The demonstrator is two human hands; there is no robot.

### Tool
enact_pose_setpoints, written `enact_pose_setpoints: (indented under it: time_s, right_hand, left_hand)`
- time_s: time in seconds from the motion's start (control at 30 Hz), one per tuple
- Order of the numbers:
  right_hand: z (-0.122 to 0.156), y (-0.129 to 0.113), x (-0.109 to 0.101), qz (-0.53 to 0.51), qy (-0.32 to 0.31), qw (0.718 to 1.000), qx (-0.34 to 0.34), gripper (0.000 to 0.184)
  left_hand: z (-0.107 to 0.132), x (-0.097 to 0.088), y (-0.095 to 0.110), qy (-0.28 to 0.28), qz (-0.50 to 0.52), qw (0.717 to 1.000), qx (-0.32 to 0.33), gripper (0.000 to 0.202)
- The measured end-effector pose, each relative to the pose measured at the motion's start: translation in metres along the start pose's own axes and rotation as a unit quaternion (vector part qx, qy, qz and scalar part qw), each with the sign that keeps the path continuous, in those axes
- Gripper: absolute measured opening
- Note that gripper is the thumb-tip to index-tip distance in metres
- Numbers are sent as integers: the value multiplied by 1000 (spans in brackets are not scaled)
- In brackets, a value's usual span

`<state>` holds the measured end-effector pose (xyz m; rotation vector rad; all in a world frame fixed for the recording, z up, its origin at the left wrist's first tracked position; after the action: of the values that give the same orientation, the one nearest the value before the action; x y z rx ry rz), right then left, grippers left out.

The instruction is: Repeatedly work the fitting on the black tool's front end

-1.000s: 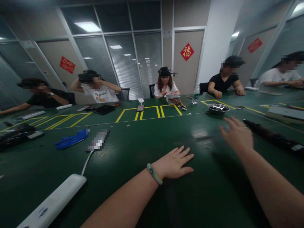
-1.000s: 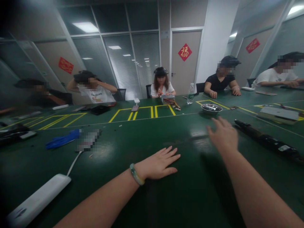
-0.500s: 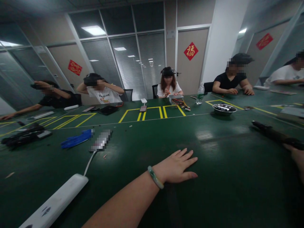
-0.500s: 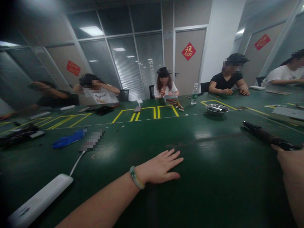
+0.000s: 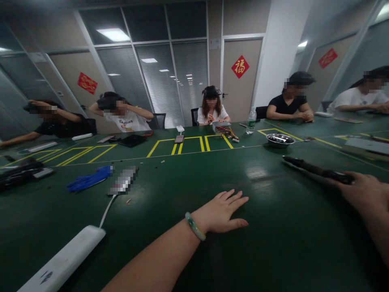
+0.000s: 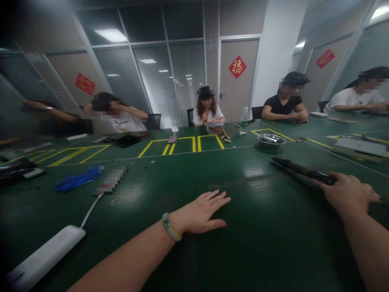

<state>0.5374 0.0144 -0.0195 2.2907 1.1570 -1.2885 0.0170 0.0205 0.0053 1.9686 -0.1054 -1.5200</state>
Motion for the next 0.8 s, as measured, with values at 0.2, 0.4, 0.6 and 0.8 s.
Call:
enact_pose_setpoints:
  time_s: [0.2, 0.4, 0.6, 0.8]
  right_hand:
    - [67, -152, -52, -71, -67, 972, -213, 51]
    - [166, -276, -102, -219, -125, 892, -376, 37]
    - [225, -323, -125, -326, -163, 820, -442, 29]
    - [234, -334, -119, -345, -205, 779, -481, 49]
  left_hand:
    - [-1, -17, 19, 95, -29, 994, 44, 58]
    - [3, -31, 30, 199, -81, 975, 62, 34]
    - [4, -36, 26, 285, -88, 954, 4, 34]
    - [1, -35, 19, 288, -90, 952, -47, 32]
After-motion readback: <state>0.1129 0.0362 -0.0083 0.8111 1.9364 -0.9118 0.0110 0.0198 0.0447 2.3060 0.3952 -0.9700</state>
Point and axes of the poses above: each hand's wrist, its own z-axis away from the middle knuckle, its own x-axis out of the palm, y = z × x, the point moved 4 cm from there along -z, towards the middle knuckle, and after that the axes turned 11 degrees about z, right-handed, at the moved point
